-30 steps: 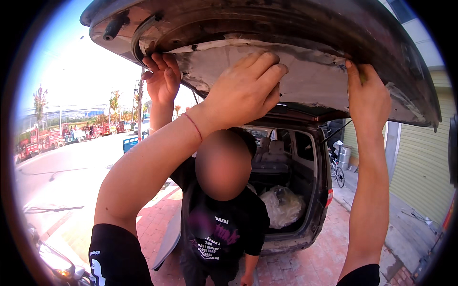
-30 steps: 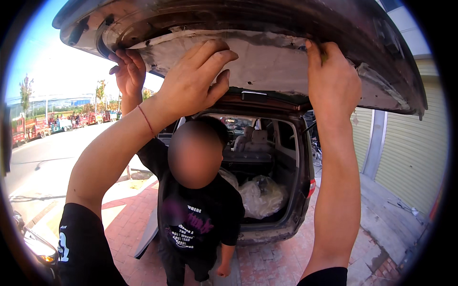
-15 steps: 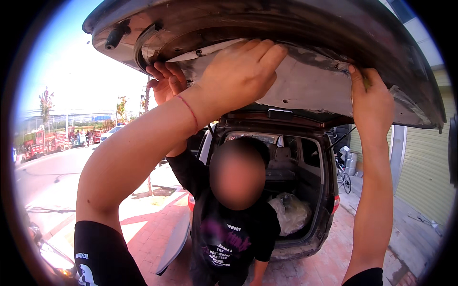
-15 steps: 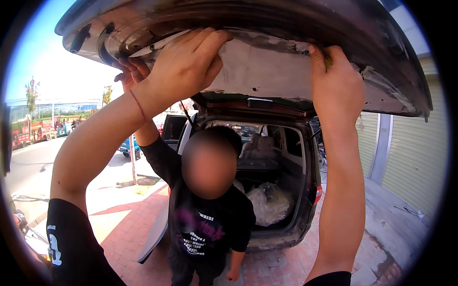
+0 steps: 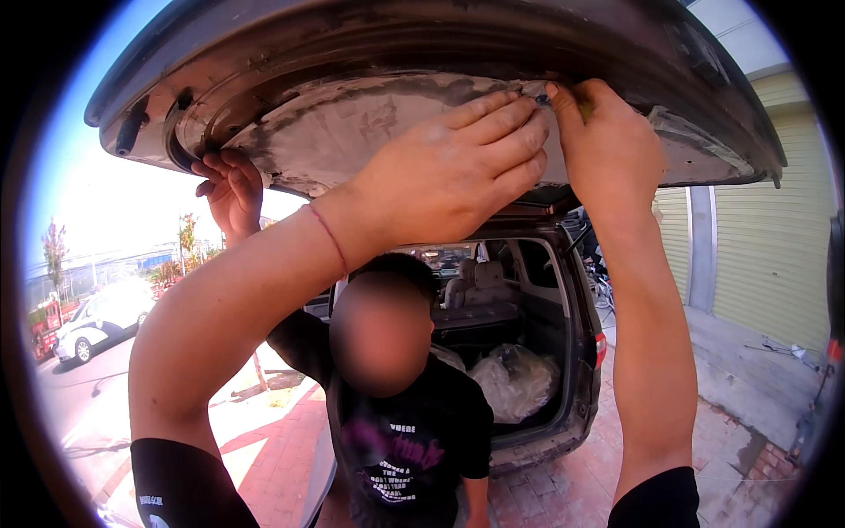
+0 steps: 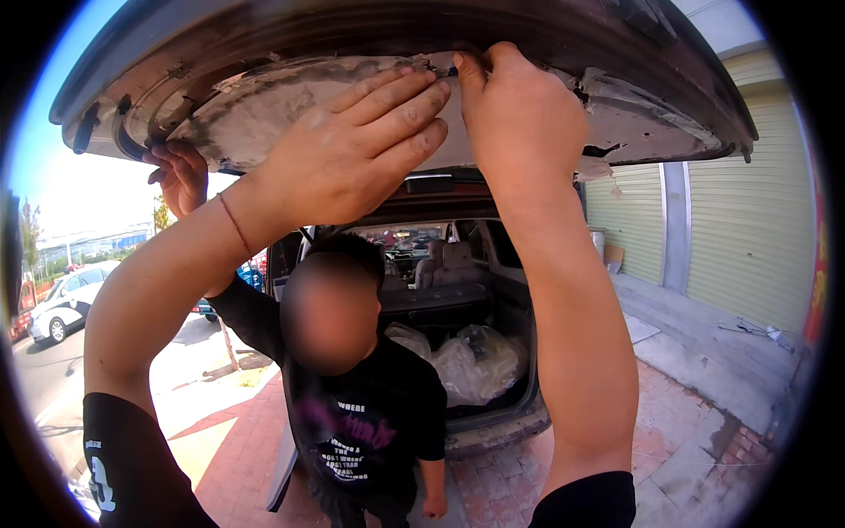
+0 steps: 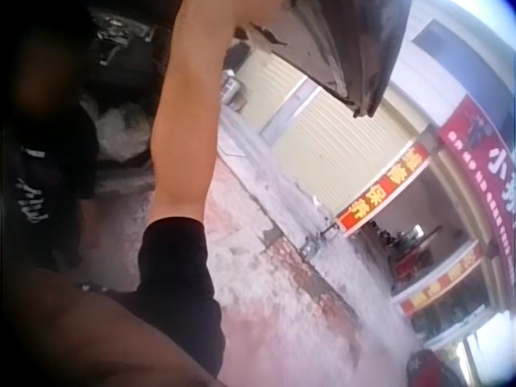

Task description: The person applies yellow tape to the underside of an open car trunk lid, smoothing it along the edges and seams. The person then picks up a black plastic trunk liner panel, aligns it, and prepares to install it into the trunk.

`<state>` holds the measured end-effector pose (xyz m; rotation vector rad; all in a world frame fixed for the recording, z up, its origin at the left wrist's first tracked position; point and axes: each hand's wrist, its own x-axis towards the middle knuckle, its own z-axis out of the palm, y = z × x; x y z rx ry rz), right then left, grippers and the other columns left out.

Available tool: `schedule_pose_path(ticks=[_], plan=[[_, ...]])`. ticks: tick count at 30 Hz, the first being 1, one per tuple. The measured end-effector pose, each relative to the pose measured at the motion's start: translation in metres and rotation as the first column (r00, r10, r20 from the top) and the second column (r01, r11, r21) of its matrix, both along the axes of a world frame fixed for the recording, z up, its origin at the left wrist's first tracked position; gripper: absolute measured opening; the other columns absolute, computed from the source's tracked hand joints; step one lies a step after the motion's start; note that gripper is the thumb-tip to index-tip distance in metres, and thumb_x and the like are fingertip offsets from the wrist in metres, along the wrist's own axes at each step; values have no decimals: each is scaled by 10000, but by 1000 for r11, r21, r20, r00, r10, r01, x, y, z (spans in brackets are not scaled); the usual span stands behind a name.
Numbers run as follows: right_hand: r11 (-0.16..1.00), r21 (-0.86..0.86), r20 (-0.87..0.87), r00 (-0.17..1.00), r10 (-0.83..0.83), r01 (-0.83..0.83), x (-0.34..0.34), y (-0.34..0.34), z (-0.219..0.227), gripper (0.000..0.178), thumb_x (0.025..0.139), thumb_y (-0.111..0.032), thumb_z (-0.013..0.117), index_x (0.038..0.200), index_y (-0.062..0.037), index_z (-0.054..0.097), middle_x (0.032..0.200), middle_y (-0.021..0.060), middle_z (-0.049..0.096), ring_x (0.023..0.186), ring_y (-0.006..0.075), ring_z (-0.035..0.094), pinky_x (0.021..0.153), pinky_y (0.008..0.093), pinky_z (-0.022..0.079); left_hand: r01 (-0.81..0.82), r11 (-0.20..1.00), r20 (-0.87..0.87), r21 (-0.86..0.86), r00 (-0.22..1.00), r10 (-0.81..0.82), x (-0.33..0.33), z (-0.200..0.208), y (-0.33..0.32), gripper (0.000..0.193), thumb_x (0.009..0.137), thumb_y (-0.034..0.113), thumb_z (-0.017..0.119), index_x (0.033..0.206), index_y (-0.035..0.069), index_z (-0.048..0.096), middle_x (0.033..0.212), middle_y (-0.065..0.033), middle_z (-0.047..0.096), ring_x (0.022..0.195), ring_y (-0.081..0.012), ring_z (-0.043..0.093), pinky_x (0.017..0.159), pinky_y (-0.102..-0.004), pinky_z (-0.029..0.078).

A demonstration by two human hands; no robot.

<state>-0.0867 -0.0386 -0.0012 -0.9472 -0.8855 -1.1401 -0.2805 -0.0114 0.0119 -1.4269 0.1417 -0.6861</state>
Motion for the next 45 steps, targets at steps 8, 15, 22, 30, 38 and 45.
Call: schedule_pose_path(ticks=[8,15,22,30,38,45], plan=[[997,-45,320,945,69,-58,51,-18,-18,326,918,-450,687,973,-132,731,785,143,728,799,384,709,697,489,539,-275,845,60,459,958,280,2,55,22,432,911,199,555,1315,75,642,1592,-76,436,1480,-221,392,1234,-358,331],[976,-64,30,978,-205,207,143,-32,-31,333,914,-484,690,961,-157,739,784,137,728,780,373,704,640,496,519,-341,797,151,499,939,308,-1,49,27,429,916,168,554,1328,72,626,1611,-90,406,1488,-220,382,1240,-368,324],[965,90,-139,963,-233,246,145,-8,-2,382,913,-548,668,926,-177,758,731,90,718,734,340,701,627,447,522,-298,930,146,213,951,271,46,17,4,512,894,165,548,1381,9,567,1613,-144,382,1506,-265,350,1256,-432,287],[992,77,-51,994,-97,101,148,-15,1,351,911,-516,678,946,-178,762,772,107,736,775,351,721,647,467,557,-381,780,136,495,921,364,134,45,5,548,951,195,491,1464,1,490,1637,-133,342,1530,-244,295,1283,-396,217],[996,-79,140,989,50,-39,193,-25,-12,371,926,-520,654,1017,-182,775,881,110,751,875,339,716,723,461,557,-421,712,153,562,899,410,133,51,7,528,947,207,507,1441,20,517,1649,-119,322,1530,-234,290,1282,-385,216],[992,-90,46,994,96,-92,189,-29,5,355,928,-476,657,1005,-159,795,898,137,746,892,358,706,772,464,549,-130,966,167,-224,971,169,190,14,-29,333,984,285,547,1141,23,680,1062,-179,706,1013,-357,675,918,-466,530]])
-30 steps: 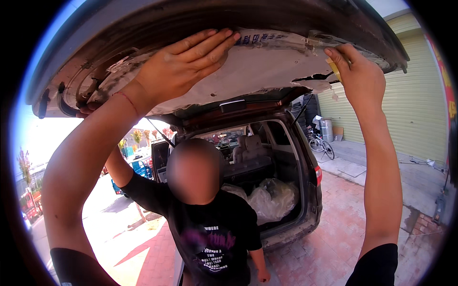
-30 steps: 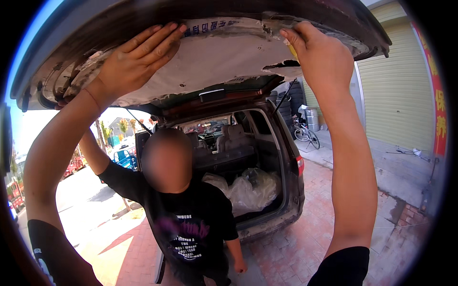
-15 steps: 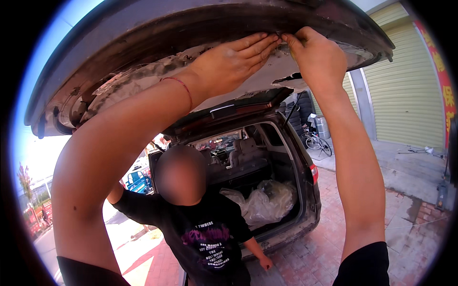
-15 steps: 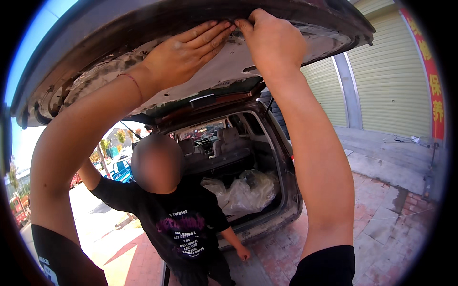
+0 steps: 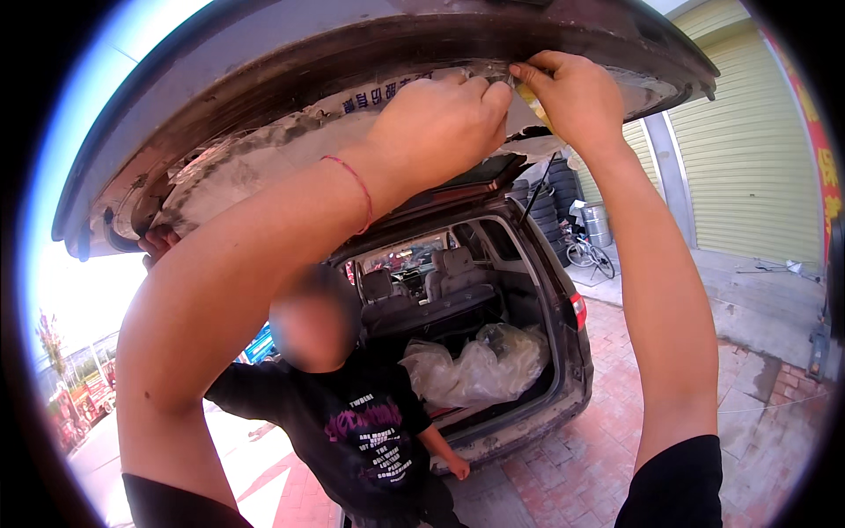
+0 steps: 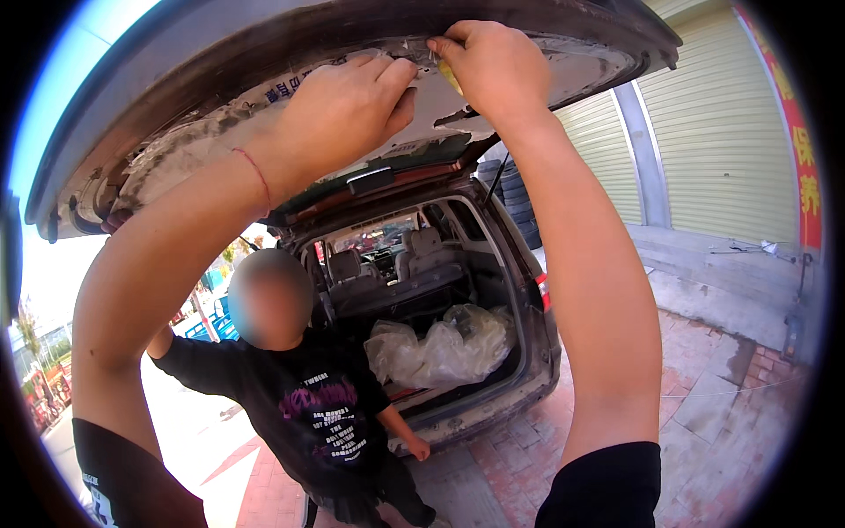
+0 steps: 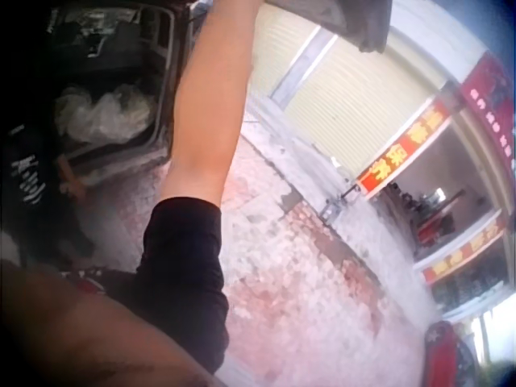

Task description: The person applies yellow tape to the underside of an open car trunk lid, smoothing it along the edges and seams. The person then picks up a black plastic trunk liner panel, aligns it, and prepares to install it into the trunk.

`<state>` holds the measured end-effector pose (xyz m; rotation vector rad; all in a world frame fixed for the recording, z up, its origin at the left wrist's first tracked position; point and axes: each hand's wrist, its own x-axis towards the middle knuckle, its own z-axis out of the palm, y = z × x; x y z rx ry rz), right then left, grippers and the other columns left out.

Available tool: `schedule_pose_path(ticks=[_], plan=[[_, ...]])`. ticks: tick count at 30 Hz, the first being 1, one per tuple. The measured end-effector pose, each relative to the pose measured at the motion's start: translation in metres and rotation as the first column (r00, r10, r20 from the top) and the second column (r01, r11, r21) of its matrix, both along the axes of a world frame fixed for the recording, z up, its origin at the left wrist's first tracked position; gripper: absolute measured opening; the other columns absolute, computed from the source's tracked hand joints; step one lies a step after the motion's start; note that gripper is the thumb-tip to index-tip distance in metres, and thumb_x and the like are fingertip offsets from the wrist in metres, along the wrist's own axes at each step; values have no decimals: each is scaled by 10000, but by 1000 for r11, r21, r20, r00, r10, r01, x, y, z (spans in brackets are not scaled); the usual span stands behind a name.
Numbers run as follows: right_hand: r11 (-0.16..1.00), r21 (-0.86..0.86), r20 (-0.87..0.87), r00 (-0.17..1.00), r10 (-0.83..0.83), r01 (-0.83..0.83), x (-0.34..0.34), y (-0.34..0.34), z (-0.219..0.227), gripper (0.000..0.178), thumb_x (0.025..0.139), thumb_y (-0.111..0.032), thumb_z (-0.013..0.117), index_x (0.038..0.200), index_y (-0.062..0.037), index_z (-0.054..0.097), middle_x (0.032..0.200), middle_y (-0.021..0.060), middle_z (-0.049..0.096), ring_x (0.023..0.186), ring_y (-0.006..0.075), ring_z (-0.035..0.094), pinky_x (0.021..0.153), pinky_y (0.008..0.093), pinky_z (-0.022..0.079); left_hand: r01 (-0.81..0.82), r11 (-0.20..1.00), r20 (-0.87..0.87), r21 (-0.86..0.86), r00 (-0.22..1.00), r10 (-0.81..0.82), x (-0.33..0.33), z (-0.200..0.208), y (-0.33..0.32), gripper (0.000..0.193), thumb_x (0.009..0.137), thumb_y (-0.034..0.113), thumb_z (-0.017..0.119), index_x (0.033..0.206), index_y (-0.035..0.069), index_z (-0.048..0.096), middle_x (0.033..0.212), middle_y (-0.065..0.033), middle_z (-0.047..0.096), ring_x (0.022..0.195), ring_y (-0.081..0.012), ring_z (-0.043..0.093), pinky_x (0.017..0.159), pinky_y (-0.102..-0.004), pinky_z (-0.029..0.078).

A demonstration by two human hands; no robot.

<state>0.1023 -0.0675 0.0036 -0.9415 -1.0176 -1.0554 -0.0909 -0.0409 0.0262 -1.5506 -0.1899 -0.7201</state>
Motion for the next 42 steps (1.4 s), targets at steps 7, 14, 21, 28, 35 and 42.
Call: schedule_pose_path(ticks=[7,14,21,28,35,42], plan=[[991,45,86,989,122,-126,1,13,-8,335,1000,-369,544,1075,-101,731,1013,172,730,989,407,663,841,512,515,296,917,439,-269,884,-157,46,14,10,566,1041,468,459,813,44,756,809,-206,727,763,-406,711,728,-520,563],[931,83,7,934,357,-356,-1,17,-6,369,980,-384,528,1100,-114,749,1056,188,730,1019,415,664,880,497,517,341,901,494,-269,852,-175,54,8,10,585,1044,477,441,844,35,766,845,-224,731,816,-423,713,746,-510,564],[796,128,-35,799,600,-592,-2,19,1,329,935,-270,611,1102,-23,749,1037,157,754,943,286,693,853,366,515,317,904,517,-287,846,-132,56,6,-3,505,1045,412,462,873,57,778,877,-195,749,836,-387,730,757,-475,565],[626,305,-228,584,779,-718,-11,48,3,341,918,-274,641,1121,-29,763,1013,153,761,895,253,692,812,375,522,345,915,484,-211,850,-209,60,14,7,265,887,247,608,821,68,791,883,-205,746,827,-373,748,767,-481,585],[980,131,-149,974,171,-152,-16,24,-12,331,975,-384,568,1099,-135,746,1078,151,732,1002,417,671,853,507,526,184,944,455,-274,890,-41,53,6,2,381,1043,334,490,934,135,796,916,-123,772,862,-313,756,755,-427,576],[986,156,-14,999,-48,50,-5,26,-9,340,1014,-370,525,1141,-123,720,1099,160,713,1030,409,655,864,497,519,233,940,476,-251,875,-90,57,3,1,334,1012,308,535,904,121,790,892,-132,768,862,-310,757,746,-429,579]])
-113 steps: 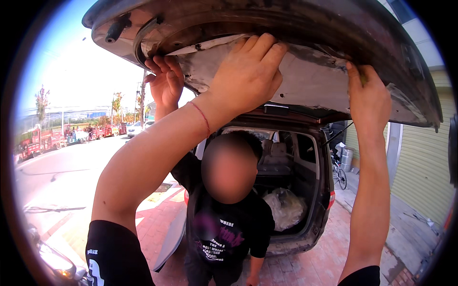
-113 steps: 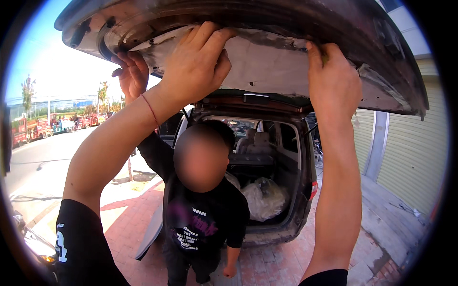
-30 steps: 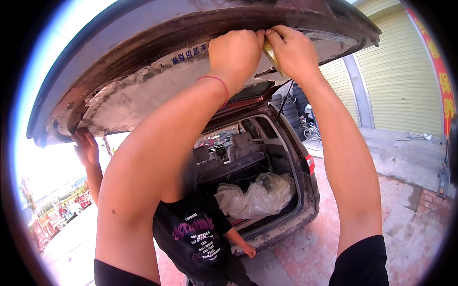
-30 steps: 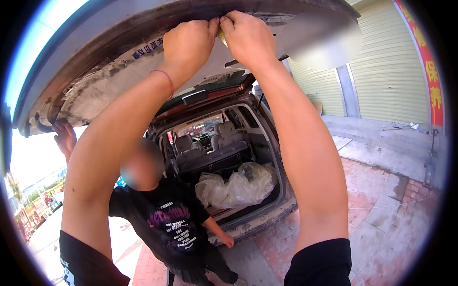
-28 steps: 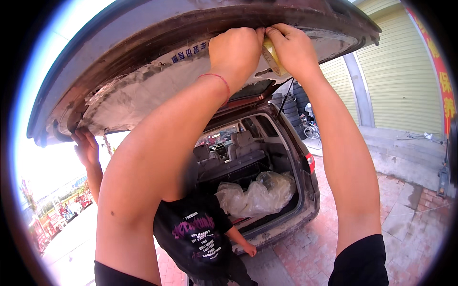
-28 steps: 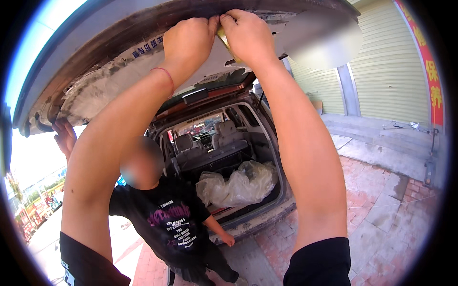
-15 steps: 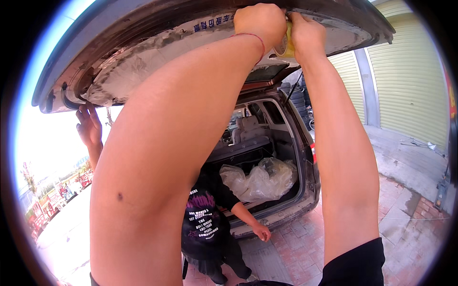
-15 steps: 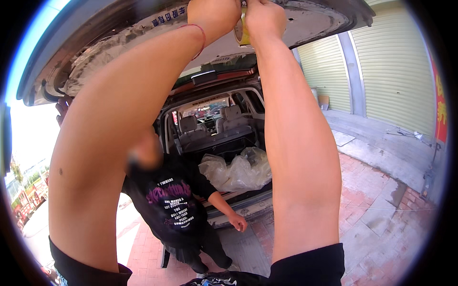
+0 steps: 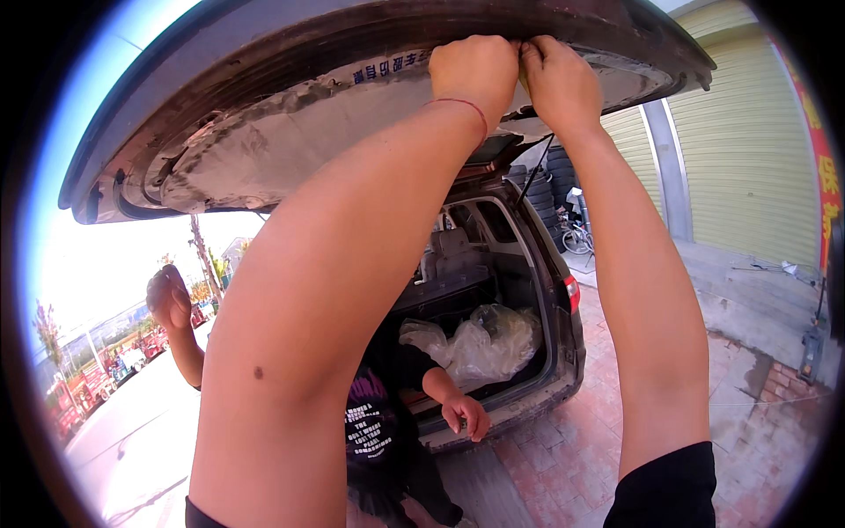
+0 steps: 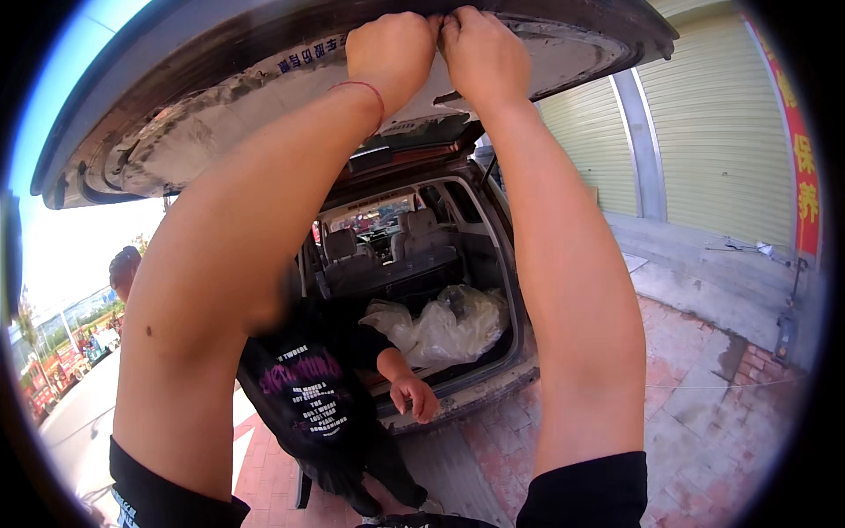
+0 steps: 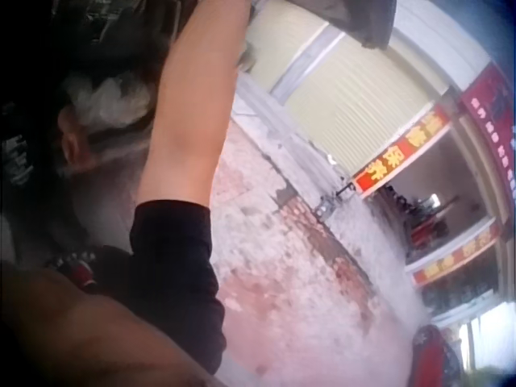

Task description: The person applies yellow tape to the underside of an open car trunk lid, smoothing it along the edges and seams. The person then picks up a black plastic trunk liner panel, aligns it, and prepares to install it into the trunk.

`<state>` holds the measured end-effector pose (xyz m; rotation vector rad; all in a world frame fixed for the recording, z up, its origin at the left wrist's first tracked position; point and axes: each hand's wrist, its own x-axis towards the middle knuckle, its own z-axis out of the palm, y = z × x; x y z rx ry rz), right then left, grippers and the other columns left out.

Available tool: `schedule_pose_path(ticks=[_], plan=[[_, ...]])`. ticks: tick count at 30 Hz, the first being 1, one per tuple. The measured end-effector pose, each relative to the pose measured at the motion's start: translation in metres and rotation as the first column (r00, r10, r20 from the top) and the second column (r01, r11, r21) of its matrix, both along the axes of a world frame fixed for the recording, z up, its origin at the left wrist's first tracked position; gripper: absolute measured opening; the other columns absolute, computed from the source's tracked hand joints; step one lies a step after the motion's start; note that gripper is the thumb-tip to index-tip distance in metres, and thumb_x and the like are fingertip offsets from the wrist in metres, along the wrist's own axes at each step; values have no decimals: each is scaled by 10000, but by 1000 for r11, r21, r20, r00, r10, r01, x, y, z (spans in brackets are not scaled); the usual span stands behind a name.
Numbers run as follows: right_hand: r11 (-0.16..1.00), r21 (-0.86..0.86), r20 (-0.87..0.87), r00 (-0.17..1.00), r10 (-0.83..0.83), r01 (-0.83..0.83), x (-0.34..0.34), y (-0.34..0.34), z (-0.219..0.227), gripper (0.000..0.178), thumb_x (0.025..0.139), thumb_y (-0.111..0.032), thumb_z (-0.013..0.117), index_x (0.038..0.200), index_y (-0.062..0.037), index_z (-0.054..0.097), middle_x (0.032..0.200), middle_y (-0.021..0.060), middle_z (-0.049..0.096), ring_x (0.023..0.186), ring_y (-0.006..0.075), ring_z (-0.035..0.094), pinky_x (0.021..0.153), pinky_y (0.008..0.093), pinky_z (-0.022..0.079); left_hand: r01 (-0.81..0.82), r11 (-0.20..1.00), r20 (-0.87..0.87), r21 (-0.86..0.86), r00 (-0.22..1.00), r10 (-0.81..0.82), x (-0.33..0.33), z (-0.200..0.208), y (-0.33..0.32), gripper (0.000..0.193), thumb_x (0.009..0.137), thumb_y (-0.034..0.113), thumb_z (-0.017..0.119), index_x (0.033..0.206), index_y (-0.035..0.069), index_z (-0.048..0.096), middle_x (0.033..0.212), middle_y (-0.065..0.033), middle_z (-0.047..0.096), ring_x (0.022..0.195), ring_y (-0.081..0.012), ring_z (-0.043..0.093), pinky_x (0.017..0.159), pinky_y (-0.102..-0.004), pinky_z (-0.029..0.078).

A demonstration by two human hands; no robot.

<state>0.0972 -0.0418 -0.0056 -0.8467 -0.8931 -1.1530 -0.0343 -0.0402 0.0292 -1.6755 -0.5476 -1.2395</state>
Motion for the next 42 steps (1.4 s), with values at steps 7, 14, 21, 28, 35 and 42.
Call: schedule_pose_path(ticks=[7,14,21,28,35,42], plan=[[986,-123,-14,994,110,-110,7,-10,4,369,1006,-364,551,1228,-112,704,1130,161,728,1024,376,681,867,451,531,-40,997,26,-58,999,42,15,1,3,199,880,213,634,944,123,800,972,-124,775,896,-293,761,761,-411,586],[177,269,-81,161,984,-947,-7,44,13,421,948,-337,693,1247,-41,708,1099,193,737,874,255,678,819,391,507,-229,973,-71,22,971,230,10,5,-13,187,886,225,654,951,129,800,968,-107,778,897,-275,762,767,-395,585],[941,52,-119,933,339,-335,-3,11,-4,330,978,-394,588,1122,-148,753,1106,170,725,980,381,687,825,483,530,-156,988,28,9,987,155,16,-4,-5,217,933,222,595,926,143,798,945,-94,779,897,-275,761,773,-415,578],[908,-137,-48,918,394,-396,9,11,5,326,1000,-343,593,1185,-113,731,1098,128,735,1001,345,682,862,421,533,-158,984,-14,79,987,160,7,0,11,203,905,194,602,954,143,793,943,-98,777,885,-283,761,749,-418,588],[90,105,-185,69,980,-990,2,46,-16,411,987,-360,661,1086,32,735,979,105,737,908,231,653,845,344,503,-263,964,-28,46,964,264,12,-4,-3,242,948,192,562,1027,157,788,984,-97,774,914,-276,757,760,-425,587],[342,-440,-86,419,904,-830,40,5,-10,370,909,-316,785,1110,-9,739,1004,76,723,935,168,653,824,298,506,-304,947,-62,106,948,311,-1,2,-9,259,1002,280,543,1047,189,782,919,-88,768,836,-279,752,718,-418,587]])
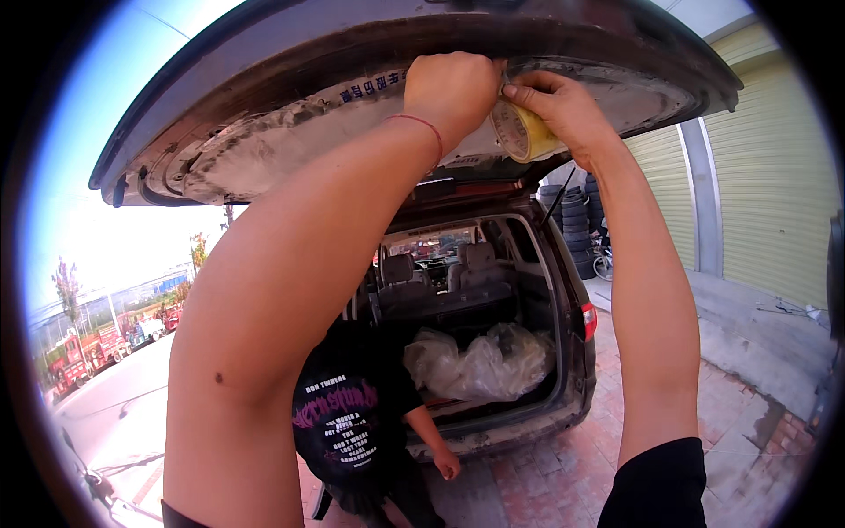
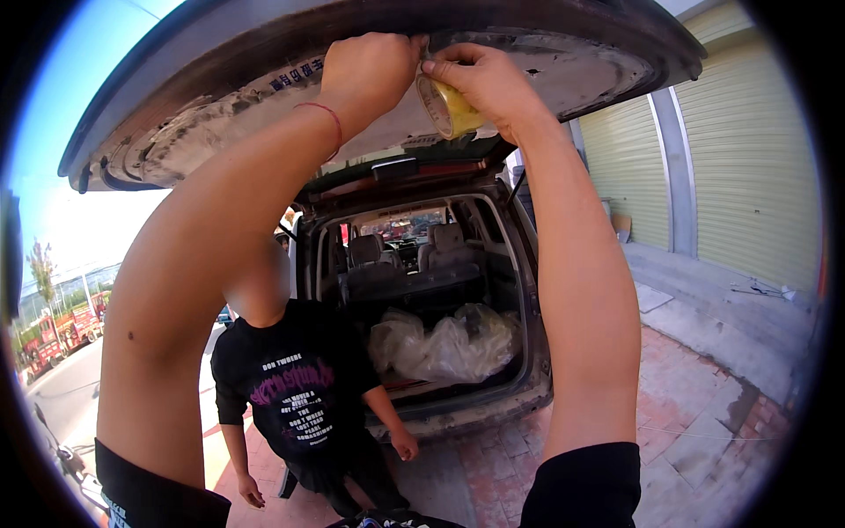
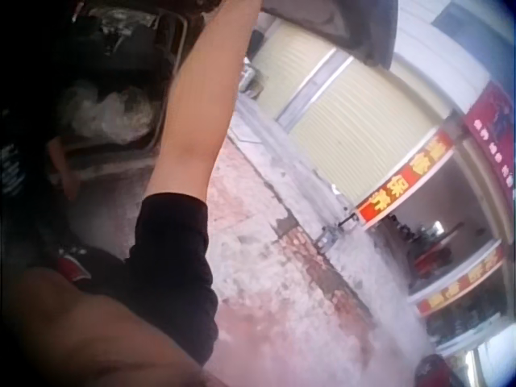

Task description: The person applies yellow tape to the underside of an open car trunk lid, smoothing it along the edges and seams. The person then picks up a black plastic trunk liner panel, aligns it, and prepares to install it into the trunk.

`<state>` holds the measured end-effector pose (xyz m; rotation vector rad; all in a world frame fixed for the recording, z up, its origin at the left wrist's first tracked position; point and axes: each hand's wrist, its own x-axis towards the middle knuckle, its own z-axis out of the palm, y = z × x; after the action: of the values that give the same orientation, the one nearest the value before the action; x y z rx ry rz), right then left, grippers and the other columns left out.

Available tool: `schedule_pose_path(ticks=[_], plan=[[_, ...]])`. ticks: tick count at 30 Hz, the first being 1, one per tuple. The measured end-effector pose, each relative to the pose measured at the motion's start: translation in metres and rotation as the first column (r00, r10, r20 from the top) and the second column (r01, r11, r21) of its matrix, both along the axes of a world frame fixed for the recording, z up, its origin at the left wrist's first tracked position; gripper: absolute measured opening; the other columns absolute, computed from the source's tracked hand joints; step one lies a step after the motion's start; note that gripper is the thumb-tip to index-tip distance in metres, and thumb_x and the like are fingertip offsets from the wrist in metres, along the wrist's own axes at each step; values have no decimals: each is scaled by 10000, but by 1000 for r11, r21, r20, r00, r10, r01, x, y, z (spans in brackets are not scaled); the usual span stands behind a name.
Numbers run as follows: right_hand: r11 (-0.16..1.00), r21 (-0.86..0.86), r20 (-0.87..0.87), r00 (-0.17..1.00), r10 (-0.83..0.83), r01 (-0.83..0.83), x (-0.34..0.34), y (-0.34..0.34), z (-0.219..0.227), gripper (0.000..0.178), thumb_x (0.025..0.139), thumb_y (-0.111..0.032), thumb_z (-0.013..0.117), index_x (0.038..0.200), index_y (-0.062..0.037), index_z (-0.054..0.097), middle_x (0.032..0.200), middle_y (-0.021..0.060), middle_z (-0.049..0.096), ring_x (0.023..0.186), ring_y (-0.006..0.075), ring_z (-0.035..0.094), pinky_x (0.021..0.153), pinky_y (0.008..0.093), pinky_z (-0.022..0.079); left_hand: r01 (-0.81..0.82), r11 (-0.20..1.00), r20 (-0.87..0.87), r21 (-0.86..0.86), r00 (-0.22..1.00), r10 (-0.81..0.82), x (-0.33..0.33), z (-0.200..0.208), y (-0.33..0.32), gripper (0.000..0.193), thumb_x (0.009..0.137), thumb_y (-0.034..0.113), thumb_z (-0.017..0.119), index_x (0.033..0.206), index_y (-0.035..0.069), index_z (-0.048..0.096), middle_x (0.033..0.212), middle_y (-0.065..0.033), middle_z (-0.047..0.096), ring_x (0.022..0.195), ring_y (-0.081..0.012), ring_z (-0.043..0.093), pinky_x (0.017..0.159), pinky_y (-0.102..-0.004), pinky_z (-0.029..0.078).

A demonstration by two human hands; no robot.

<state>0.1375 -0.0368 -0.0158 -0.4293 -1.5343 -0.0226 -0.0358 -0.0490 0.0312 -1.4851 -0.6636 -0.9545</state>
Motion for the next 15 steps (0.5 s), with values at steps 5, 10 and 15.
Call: schedule_pose_path(ticks=[5,10,15], plan=[[973,-185,70,990,-126,137,21,9,-9,348,909,-292,774,1134,-32,723,1002,50,708,916,143,652,823,279,507,21,999,-5,28,1000,-21,1,2,7,349,1034,341,509,968,144,790,837,-105,758,777,-291,747,687,-429,584],[811,188,-15,827,-562,554,53,7,12,427,920,-433,692,1154,-79,736,1042,155,750,966,312,709,861,387,532,103,993,-3,-52,995,-103,3,6,9,495,1050,414,478,835,92,786,781,-132,743,769,-310,743,682,-429,580],[626,152,-185,644,-742,765,35,7,21,486,908,-545,645,1098,-115,769,992,143,756,965,360,703,833,426,535,89,992,-162,87,984,-74,12,-3,12,509,1033,460,507,769,87,732,706,-143,709,667,-340,703,605,-463,562]])
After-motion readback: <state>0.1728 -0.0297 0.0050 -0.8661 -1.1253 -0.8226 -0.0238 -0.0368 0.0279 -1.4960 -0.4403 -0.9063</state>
